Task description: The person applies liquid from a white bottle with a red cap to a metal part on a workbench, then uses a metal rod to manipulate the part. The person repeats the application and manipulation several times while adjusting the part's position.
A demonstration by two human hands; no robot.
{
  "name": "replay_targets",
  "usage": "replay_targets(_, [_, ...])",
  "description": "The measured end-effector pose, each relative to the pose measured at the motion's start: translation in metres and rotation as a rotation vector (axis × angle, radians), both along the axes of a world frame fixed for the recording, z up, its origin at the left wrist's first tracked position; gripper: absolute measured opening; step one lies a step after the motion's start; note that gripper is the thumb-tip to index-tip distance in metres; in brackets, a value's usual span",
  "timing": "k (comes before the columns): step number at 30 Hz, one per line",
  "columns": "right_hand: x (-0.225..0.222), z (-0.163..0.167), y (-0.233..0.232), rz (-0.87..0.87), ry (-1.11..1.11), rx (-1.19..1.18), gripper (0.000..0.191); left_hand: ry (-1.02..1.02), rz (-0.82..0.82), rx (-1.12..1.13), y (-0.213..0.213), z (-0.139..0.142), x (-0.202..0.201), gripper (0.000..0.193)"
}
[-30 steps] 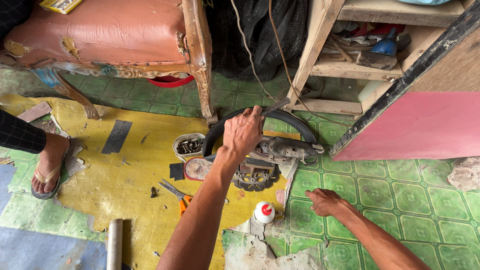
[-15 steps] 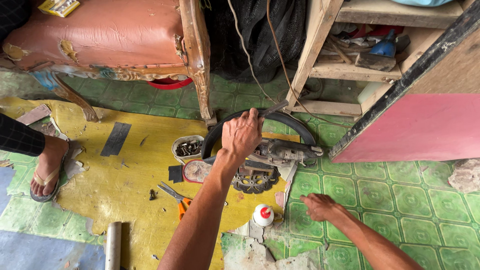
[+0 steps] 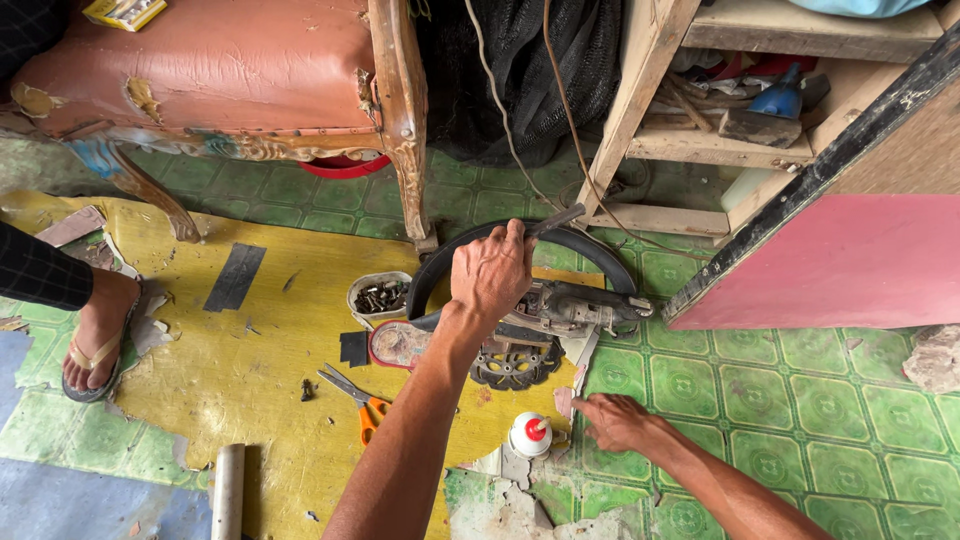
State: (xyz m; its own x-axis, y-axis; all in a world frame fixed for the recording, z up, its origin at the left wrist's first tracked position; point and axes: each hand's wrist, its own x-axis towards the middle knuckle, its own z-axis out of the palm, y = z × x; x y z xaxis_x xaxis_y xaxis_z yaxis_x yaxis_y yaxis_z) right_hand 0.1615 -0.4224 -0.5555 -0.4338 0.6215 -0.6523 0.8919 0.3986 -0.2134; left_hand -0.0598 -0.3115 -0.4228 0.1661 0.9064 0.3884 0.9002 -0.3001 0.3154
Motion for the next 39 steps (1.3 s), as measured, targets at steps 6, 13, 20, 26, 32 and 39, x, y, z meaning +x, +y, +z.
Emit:
replay_targets(6, [0.000, 0.004, 0.000, 0.030, 0.110, 0.097, 0.061, -0.007, 0.015, -0.029, -0.001, 0.002, 0.001, 0.029])
replay_targets(13, [0.013, 0.009, 0.008, -0.039, 0.246, 0.205, 0.067, -0.006, -0.001, 0.001, 0.000, 0.002, -0.001, 0.029])
replay_targets(20, [0.021, -0.001, 0.006, 0.018, 0.174, 0.208, 0.072, 0.005, -0.002, 0.021, 0.001, 0.000, -0.002, 0.028])
replay_targets(26, [0.007, 0.008, -0.007, 0.026, 0.152, 0.111, 0.074, 0.008, 0.006, 0.007, 0.000, 0.001, 0.000, 0.028])
replay_targets(32, [-0.019, -0.009, -0.028, 0.209, 0.083, -0.002, 0.090, 0.005, -0.002, 0.028, 0.000, 0.001, -0.001, 0.030])
replay_targets(39, [-0.030, -0.013, -0.025, 0.153, 0.191, -0.013, 0.112, 0.015, 0.002, -0.020, -0.001, 0.002, 0.000, 0.031])
